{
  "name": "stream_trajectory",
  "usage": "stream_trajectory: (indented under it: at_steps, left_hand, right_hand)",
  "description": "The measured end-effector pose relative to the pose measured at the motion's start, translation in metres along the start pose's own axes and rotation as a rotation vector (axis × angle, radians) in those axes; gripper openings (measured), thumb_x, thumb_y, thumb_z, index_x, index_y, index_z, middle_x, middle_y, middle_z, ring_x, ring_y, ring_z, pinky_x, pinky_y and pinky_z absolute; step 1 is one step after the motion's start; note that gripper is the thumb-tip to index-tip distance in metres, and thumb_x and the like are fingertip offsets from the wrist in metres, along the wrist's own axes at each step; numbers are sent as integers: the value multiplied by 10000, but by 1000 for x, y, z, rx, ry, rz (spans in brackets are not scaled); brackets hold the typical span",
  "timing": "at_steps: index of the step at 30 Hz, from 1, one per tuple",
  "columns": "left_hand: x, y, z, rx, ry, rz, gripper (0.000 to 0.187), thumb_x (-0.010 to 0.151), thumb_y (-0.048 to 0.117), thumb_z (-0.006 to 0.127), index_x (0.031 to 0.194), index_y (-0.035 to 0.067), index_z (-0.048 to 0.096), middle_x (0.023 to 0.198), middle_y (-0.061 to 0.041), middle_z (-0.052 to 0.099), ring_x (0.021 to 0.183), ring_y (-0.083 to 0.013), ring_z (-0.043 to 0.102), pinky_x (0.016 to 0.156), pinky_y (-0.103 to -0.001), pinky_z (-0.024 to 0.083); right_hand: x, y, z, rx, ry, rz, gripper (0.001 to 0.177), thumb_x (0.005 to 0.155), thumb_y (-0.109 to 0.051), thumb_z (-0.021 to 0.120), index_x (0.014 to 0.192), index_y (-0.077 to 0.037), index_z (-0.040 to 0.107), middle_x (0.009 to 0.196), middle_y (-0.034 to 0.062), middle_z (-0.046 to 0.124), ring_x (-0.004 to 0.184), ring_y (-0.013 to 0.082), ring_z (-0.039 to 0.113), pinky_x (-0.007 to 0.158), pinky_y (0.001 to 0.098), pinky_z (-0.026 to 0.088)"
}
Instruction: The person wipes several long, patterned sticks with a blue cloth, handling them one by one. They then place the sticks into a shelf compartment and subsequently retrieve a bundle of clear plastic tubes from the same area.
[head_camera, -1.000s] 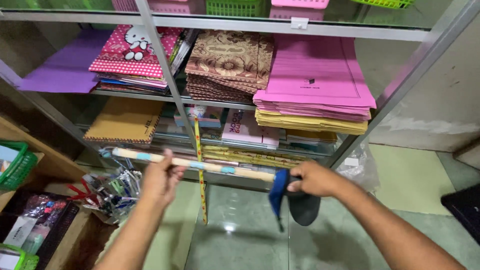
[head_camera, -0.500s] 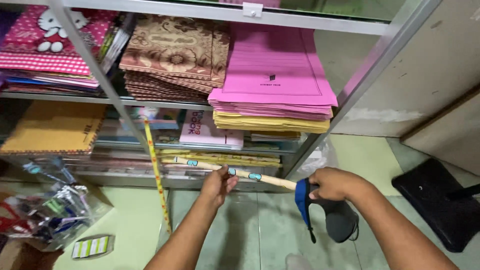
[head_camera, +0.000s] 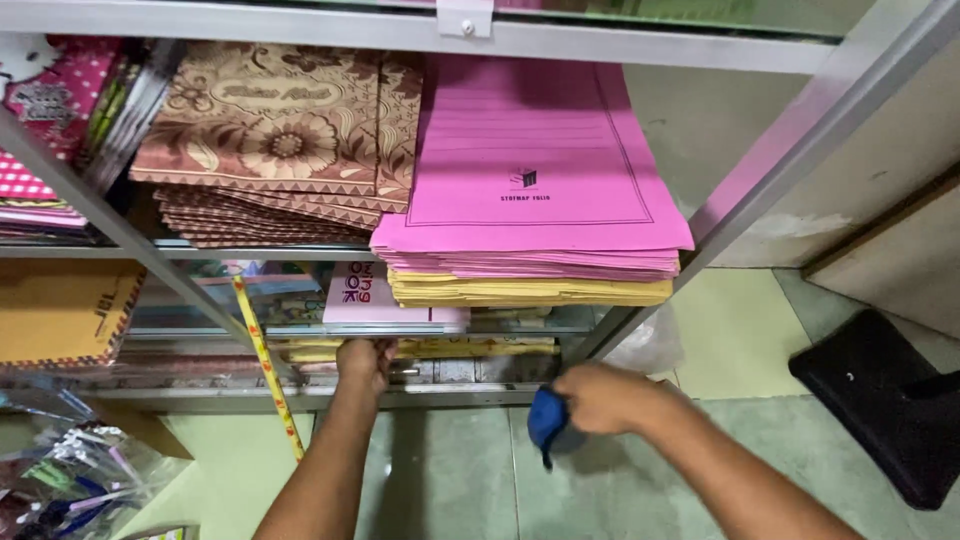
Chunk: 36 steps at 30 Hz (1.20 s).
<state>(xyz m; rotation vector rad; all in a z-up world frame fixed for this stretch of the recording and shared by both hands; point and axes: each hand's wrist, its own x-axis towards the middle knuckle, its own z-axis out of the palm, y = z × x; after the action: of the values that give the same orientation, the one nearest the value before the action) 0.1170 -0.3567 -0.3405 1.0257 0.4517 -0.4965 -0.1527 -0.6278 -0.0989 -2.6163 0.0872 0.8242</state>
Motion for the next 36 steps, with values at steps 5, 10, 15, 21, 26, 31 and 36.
stream_trajectory:
  at_steps: [5,10,15,21,26,31,36]
  left_hand:
    - [18,0,2,-43,24,39,188,1023,244,632,1102,74,618,849,-33,673,645,-148,645,462,-248,501]
    - [39,1,-14,-101,-127,114,164,1001,217,622,1125,111,607,877,-29,697,652,-138,662,400,-228,408]
    - [37,-10,-72,744,169,651,164,976,139,612,995,-11,676,830,-156,700,704,-252,625,610,-379,468]
    - [-150,41,-60,849,815,929,466,890,236,766,1247,-31,631,1131,-235,659,1019,-375,628,903,-486,515]
    - [-153,54,-96,1221,783,735,589,808,334,774,1282,12,637,1232,-237,660,1101,-434,624,861,-545,509]
    - [-182,75,-113,1389,465,154,375,907,412,704,1216,201,723,1173,-139,733,1094,-390,680,915,-530,544]
    - [-212,76,-132,1444,97,403,340,888,383,740,1100,118,752,992,-159,773,940,-353,741,849,-452,575]
  right_hand:
    - [50,-7,40,72,-7,-61,421,725,-43,557,1118,10,696,1124,251,697,1097,419,657,947,470,521]
    - [103,44,96,37,27,-170,448,755,-60,583,1180,34,685,1228,278,647,1183,439,598,1004,465,479]
    - [94,8,73,31,5,94,425,803,-117,568,1209,-73,684,1192,208,691,1142,390,657,990,462,510]
    - [63,-50,45,154,41,80,321,817,-147,586,1091,-75,736,1118,194,735,1076,372,686,921,459,539]
    - [66,-58,64,204,187,-192,325,753,-100,675,1072,-77,731,1074,179,706,1056,369,663,901,452,531]
    - [41,-87,55,77,452,-401,160,800,-123,708,930,-100,799,955,172,680,1011,368,626,860,478,501]
    - [6,-128,28,273,557,-497,224,853,-129,717,1058,-144,806,881,139,702,862,303,672,769,423,534]
